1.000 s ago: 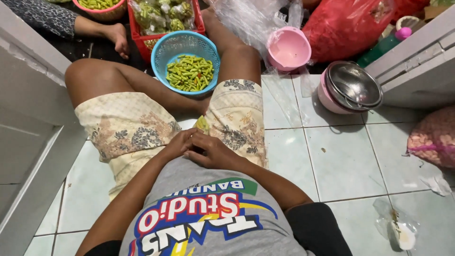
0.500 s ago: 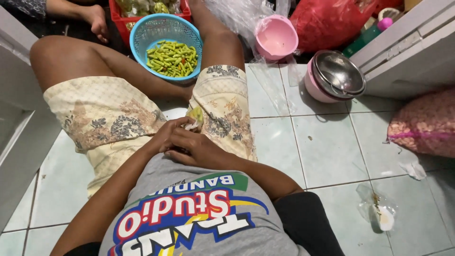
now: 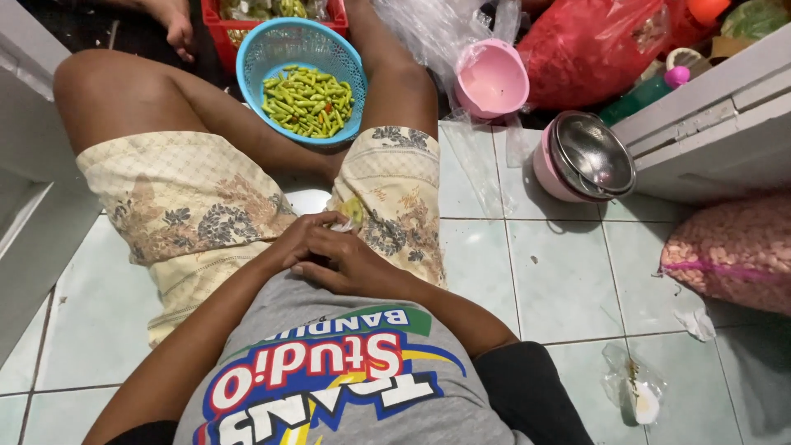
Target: The person sorts green peppers from a blue basket and a red crate, placing them into small clear plastic bags by hand.
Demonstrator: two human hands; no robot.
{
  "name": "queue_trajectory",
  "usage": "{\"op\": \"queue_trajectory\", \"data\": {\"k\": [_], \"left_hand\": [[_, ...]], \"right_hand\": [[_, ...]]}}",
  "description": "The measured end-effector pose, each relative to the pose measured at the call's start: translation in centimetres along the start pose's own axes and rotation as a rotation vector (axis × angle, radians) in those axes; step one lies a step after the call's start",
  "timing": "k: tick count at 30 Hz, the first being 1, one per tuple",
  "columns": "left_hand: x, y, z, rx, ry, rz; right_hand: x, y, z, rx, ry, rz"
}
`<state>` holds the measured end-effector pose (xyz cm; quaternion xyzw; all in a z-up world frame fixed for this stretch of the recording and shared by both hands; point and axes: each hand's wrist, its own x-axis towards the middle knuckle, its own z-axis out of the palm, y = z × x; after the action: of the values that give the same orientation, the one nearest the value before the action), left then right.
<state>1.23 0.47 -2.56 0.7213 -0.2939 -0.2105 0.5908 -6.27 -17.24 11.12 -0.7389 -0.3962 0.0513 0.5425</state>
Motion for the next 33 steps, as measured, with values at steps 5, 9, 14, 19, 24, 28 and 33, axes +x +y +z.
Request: {"op": "queue_trajectory", "data": {"k": [5, 9, 14, 19, 24, 28, 33], "left_hand": [[0.2, -0.4, -0.6, -0.083, 0.03, -0.023], [-0.5, 0.6, -0.2, -0.269, 0.065, -0.087], [-0.6, -0.4, -0.5, -0.493, 0.093, -0.141], [-1.2, -7.4, 0.1, -0.459, 0.096, -0.063], [-0.9, -0.6, -0.7, -0.216, 0.328, -0.125], [0.0, 5.9, -3.0, -0.309, 0.293, -0.297], [1.5, 6.5, -4.4, -0.437, 0.34, -0.269]], "right_hand": [[1.8, 0.3, -0.9, -0.029, -0.04, 0.048], [2.9, 0.9, -0.8, -0.032, -0.114, 0.083], [4.4, 0.8, -1.3, 0.021, -0.102, 0.144], [5.9, 1.4, -2.2, 0.042, -0.033, 0.165], [8.1, 5.1, -3.7, 0.133, 0.091, 0.178], [9.8, 7.6, -5.2, 0.132, 0.107, 0.312], [8.4, 12.7, -6.7, 0.186, -0.044, 0.455]]}}
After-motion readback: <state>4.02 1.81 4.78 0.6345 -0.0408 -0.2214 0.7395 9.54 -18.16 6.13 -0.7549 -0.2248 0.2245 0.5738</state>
